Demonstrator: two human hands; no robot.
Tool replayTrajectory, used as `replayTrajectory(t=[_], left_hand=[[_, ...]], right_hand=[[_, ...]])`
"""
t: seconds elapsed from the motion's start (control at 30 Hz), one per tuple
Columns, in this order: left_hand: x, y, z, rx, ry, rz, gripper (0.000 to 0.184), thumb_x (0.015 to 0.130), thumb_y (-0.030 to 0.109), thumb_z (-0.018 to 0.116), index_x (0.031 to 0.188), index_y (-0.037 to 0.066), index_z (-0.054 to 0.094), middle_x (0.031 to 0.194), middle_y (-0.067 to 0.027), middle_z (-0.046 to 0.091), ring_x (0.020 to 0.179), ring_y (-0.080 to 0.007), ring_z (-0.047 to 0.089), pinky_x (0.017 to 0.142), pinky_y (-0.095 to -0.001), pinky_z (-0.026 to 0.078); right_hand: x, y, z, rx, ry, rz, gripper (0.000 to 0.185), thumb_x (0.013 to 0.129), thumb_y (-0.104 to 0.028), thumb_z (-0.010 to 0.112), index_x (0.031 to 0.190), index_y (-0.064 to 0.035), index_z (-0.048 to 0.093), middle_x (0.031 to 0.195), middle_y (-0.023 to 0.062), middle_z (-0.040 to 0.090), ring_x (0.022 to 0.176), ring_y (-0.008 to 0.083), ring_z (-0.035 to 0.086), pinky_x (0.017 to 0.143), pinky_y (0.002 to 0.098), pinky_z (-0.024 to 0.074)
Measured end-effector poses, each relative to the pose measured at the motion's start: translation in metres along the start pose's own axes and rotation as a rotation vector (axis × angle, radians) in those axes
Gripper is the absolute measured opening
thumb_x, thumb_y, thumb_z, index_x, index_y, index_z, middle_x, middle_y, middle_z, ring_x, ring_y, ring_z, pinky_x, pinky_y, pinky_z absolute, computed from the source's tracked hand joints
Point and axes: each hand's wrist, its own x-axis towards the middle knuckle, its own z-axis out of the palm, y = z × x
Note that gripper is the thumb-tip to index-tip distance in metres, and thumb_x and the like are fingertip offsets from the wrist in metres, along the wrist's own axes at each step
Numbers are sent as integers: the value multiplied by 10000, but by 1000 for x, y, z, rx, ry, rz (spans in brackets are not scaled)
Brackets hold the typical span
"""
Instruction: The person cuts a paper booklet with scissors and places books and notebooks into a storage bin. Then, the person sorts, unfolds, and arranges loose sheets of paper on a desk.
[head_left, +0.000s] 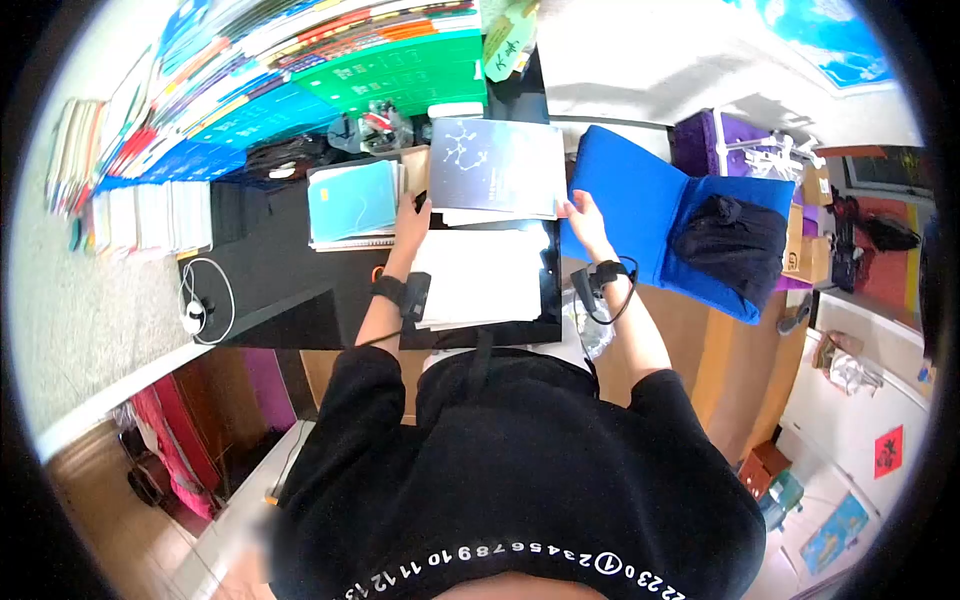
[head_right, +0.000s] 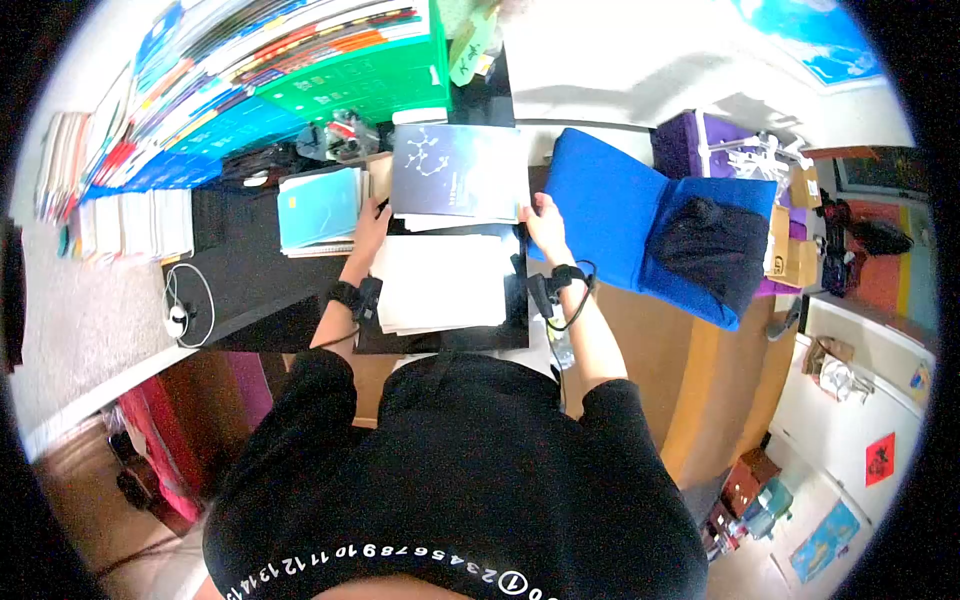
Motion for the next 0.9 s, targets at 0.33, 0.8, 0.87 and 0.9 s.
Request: replayTrajectory(t=[0.33, 0.8, 0.87, 0.9], left_hand=[[24, -1, 55, 215, -84, -143, 480, 870, 366, 537, 1099, -53, 487, 936, -290, 617, 907, -447, 589, 802, -470, 459], [16, 18, 51, -401, -175, -291, 633, 809, 329, 658, 1251, -59, 423, 1178, -226, 528, 1088, -318, 532, 905, -357, 422], [29, -6, 61, -336, -183, -336, 694, 794, 402, 656, 1247, -68, 421, 1202, -244, 482, 1120, -324, 499, 917, -363, 410], [33, -15, 65, -304, -187, -358, 726, 787, 438, 655, 1246, -73, 420, 1214, -253, 459, 1136, -327, 482, 923, -365, 404]], right_hand=[[26, -29, 15, 272, -158, 163, 711, 848, -355, 598, 1368, 22, 294, 1238, 254, 512, 1179, 301, 496, 992, 335, 371], [49, -22, 21, 436, -229, 365, 654, 849, -300, 623, 1371, -46, 320, 1278, 175, 492, 1170, 261, 477, 985, 334, 365], [55, -13, 16, 532, -301, 421, 678, 828, -312, 648, 1362, -38, 334, 1272, 169, 497, 1154, 254, 489, 968, 333, 381], [57, -11, 15, 579, -337, 450, 690, 817, -318, 661, 1358, -33, 341, 1268, 166, 499, 1146, 250, 495, 959, 333, 389]])
